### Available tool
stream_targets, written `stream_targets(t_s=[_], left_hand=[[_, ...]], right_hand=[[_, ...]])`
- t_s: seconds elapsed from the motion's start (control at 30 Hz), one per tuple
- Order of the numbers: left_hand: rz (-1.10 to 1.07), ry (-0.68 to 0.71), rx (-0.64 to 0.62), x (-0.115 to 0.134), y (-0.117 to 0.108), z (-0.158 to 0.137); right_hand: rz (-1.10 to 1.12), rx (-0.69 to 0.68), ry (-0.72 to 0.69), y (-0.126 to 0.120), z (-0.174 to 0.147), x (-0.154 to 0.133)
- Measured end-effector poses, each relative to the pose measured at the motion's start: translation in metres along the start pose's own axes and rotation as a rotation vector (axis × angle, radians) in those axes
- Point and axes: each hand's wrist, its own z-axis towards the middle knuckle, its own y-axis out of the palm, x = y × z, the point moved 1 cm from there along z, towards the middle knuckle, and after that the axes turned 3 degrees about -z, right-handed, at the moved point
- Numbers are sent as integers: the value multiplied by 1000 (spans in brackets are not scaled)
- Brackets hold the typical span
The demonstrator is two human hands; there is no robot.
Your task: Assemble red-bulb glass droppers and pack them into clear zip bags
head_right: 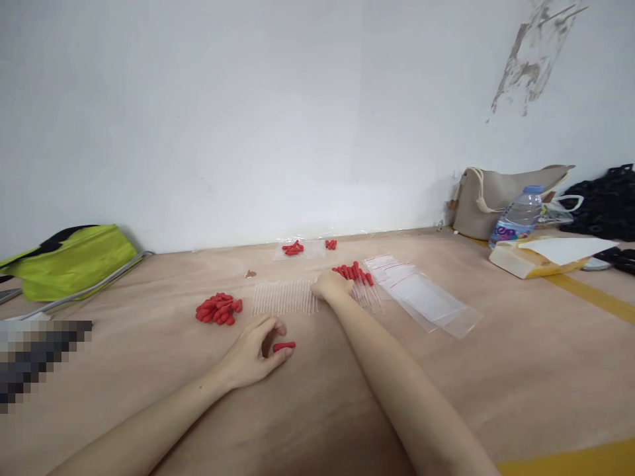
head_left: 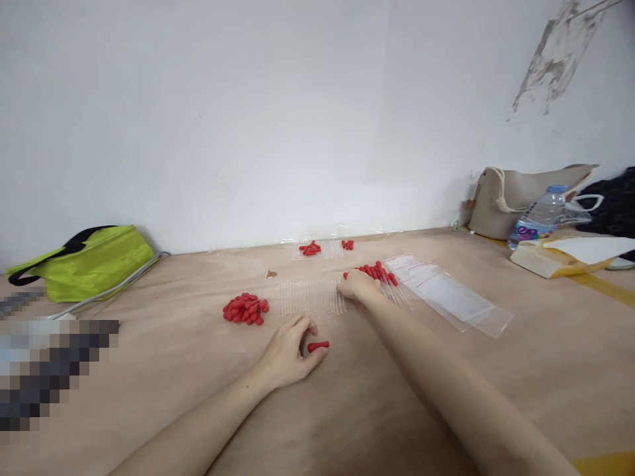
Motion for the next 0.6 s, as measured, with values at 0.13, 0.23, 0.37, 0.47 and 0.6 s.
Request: stream_targets(t_s=[0.13, 0.23, 0.37, 0.47, 0.6], left_hand=[[-32, 35, -26, 1, 2, 1], [-54, 32, -1, -3, 4, 1], [-68, 21, 62, -10, 5, 3], [-67, 65, 63, -10, 6, 5], [-64, 57, 46, -9, 7, 6]], right_hand=[[6, 2, -49, -7, -7, -1], [24, 16, -154, -14, -23, 3], [166, 107, -451, -10, -57, 22], [285, 219, -747, 4, -81, 41], [264, 321, -887, 21, -98, 56]])
